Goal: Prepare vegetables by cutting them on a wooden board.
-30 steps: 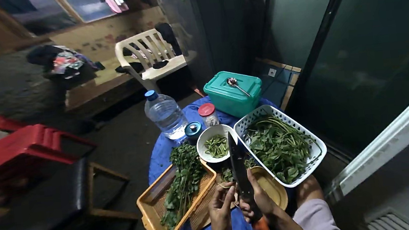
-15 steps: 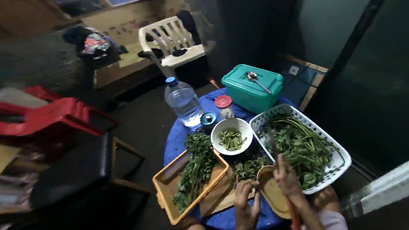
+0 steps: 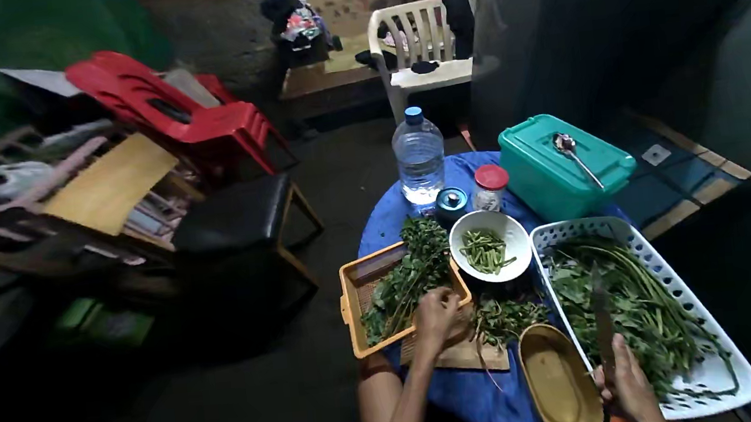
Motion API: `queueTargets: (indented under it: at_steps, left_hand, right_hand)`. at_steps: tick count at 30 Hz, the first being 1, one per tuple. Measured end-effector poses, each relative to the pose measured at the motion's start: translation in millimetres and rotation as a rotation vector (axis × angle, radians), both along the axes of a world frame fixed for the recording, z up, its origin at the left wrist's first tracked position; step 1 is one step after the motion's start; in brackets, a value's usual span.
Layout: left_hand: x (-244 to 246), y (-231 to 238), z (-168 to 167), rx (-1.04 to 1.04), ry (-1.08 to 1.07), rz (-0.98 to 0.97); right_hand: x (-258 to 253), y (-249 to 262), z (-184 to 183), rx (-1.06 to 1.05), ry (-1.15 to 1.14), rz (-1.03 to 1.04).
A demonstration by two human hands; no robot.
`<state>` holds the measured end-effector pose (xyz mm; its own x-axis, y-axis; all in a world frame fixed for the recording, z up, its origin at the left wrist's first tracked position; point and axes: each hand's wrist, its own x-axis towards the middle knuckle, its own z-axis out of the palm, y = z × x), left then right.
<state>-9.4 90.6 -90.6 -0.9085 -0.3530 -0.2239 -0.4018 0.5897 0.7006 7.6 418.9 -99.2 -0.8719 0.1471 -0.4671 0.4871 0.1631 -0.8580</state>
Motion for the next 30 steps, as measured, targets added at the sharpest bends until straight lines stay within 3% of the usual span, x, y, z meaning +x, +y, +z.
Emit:
queueTargets:
  at_steps: [2, 7, 12, 16, 20, 23, 30]
  left_hand:
    - [5.2, -42.7, -2.0, -0.059, -0.011, 0.152]
    - [15.6, -117.6, -16.2, -0.114, -0.358, 0.319]
    - [10.0, -124.5, -34.6, -0.158, -0.431, 0.317]
    - [15.9, -134.5, 1.3, -0.131, -0.371, 0.314]
    - [38.0, -153.0, 46.5, 0.075, -0.165, 0.250]
    - [56.2, -147.5, 71.5, 0.368, 0.020, 0.185]
    - [71.2, -89.5, 72.0, 0.938, 0.405, -0.172]
  right_hand:
    - [4.9, 3.4, -2.2, -0.075, -0.017, -0.036]
    - [9.5, 11.3, -4.8, -0.160, -0.034, -0.041]
    - [10.6, -2.9, 5.8, -0.199, -0.058, -0.044]
    - [13.6, -8.1, 12.5, -0.215, -0.045, -0.016]
    - [17.2, -13.7, 17.3, -0.246, -0.024, 0.000]
    - [19.9, -21.6, 22.2, -0.304, 0.032, 0.055]
    - [34.1, -59.3, 49.8, -0.218, 0.218, 0.281]
